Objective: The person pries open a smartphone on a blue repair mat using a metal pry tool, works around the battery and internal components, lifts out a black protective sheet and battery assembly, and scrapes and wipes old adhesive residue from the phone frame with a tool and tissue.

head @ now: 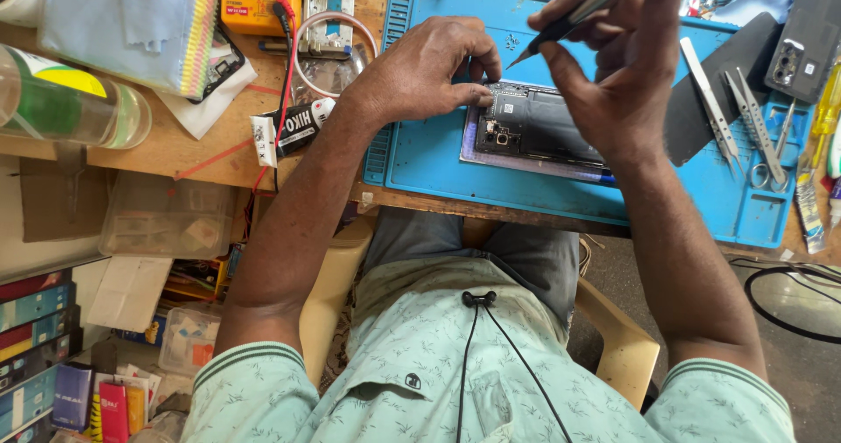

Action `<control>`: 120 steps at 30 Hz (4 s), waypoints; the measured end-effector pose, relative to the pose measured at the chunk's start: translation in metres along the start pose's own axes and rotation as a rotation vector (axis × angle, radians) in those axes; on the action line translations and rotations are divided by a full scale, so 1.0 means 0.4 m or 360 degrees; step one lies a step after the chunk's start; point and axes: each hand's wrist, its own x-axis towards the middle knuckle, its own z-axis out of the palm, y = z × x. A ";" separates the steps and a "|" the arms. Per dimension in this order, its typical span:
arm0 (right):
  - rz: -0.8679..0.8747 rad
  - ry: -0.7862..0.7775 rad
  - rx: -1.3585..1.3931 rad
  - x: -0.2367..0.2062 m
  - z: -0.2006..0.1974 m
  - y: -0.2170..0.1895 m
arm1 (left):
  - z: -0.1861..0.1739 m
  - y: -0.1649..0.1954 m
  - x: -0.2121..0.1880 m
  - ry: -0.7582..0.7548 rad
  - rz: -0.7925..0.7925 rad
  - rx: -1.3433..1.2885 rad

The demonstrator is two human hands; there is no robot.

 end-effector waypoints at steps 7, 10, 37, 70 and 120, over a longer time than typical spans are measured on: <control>0.0401 -0.0025 -0.0272 0.003 -0.155 -0.033 | -0.002 0.000 0.007 0.0006 0.0136 0.0090; 0.0817 -0.0273 -0.0725 -0.030 -0.248 -0.080 | -0.009 0.022 0.006 -0.0128 0.0011 0.0155; 0.1075 0.0147 -0.0272 -0.189 -0.353 -0.071 | 0.056 0.012 -0.073 0.0122 0.0089 0.0293; 0.0624 0.0131 0.0480 -0.072 0.040 0.001 | 0.055 0.017 -0.061 0.0056 0.0032 0.0281; 0.1266 0.0153 0.1189 0.010 -0.012 0.023 | 0.044 0.022 -0.061 0.0069 0.0077 0.0238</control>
